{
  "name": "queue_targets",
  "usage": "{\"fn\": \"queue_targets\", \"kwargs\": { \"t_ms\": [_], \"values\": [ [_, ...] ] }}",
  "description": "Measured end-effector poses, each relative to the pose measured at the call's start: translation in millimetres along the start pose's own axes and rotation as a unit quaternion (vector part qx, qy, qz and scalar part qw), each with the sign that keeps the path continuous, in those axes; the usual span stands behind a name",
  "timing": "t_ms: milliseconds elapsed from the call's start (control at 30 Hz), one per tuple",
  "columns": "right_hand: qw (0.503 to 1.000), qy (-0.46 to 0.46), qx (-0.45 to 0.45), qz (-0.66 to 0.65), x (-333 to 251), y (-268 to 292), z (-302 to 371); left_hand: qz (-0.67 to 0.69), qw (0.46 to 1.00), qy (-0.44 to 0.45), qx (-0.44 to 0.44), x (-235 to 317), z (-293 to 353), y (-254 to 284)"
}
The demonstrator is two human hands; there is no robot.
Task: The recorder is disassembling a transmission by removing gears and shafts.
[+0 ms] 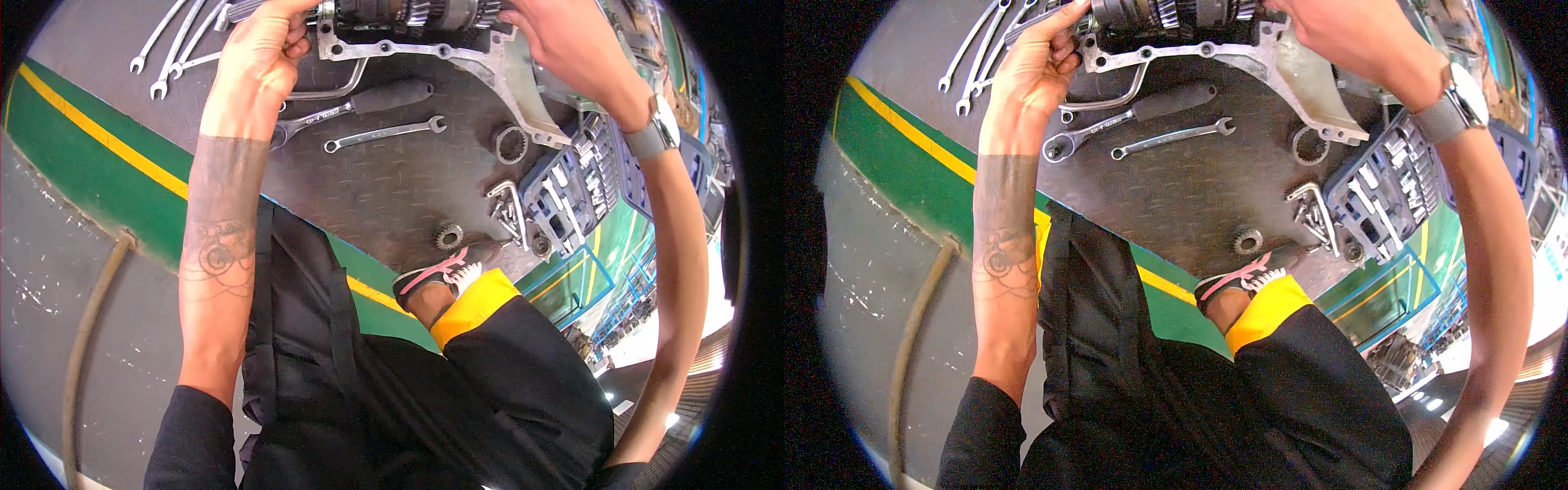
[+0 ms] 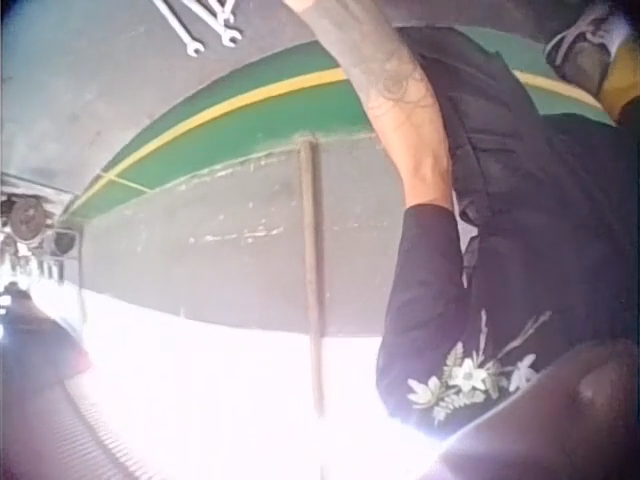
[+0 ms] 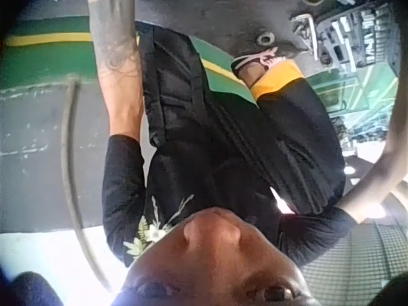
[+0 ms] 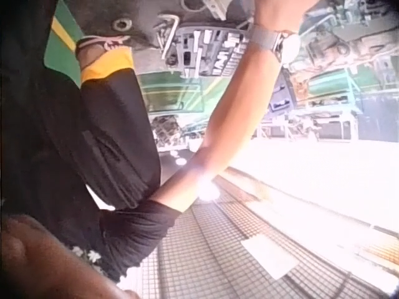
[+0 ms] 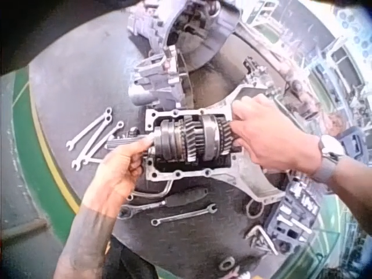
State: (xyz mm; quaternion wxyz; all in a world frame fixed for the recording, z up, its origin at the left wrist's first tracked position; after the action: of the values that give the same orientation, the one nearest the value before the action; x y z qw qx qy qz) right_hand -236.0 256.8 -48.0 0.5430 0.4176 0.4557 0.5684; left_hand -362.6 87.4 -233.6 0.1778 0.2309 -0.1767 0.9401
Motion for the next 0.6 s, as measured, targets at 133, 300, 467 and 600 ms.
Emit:
{"fn": "queue_targets", "kwargs": {
  "t_ms": [133,300,467,600],
  "values": [
    [1.0,0.018,-0.013,-0.011,10.1,-11.6,-10.1,0.004,0.999,-0.028,-0.02,14.5,-16.1,4.4],
    [0.999,-0.011,-0.014,-0.031,13.1,-6.5,-5.9,0.007,0.998,-0.053,-0.01,29.1,-19.7,-0.5],
    [0.996,-0.013,0.022,-0.091,13.2,-2.3,1.9,0.02,0.997,-0.064,-0.023,24.7,-11.8,-2.9],
    [0.991,-0.031,0.025,-0.129,10.7,7.1,-13.5,-0.002,0.997,-0.076,-0.024,30.8,-8.9,5.6]
  ]
}}
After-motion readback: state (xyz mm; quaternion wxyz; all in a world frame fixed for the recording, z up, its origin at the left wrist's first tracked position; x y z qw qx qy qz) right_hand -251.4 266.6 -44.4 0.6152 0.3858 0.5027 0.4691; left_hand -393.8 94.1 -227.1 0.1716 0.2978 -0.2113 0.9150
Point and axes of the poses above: each hand's wrist, its own z-axis away from the middle knuckle, its own y-axis out of the back of the hand, x = y × z, the point moved 10 cm from there along -z, towards the middle knuckle, and after that the axes turned 6 degrees about y, right-handed, at the moved point
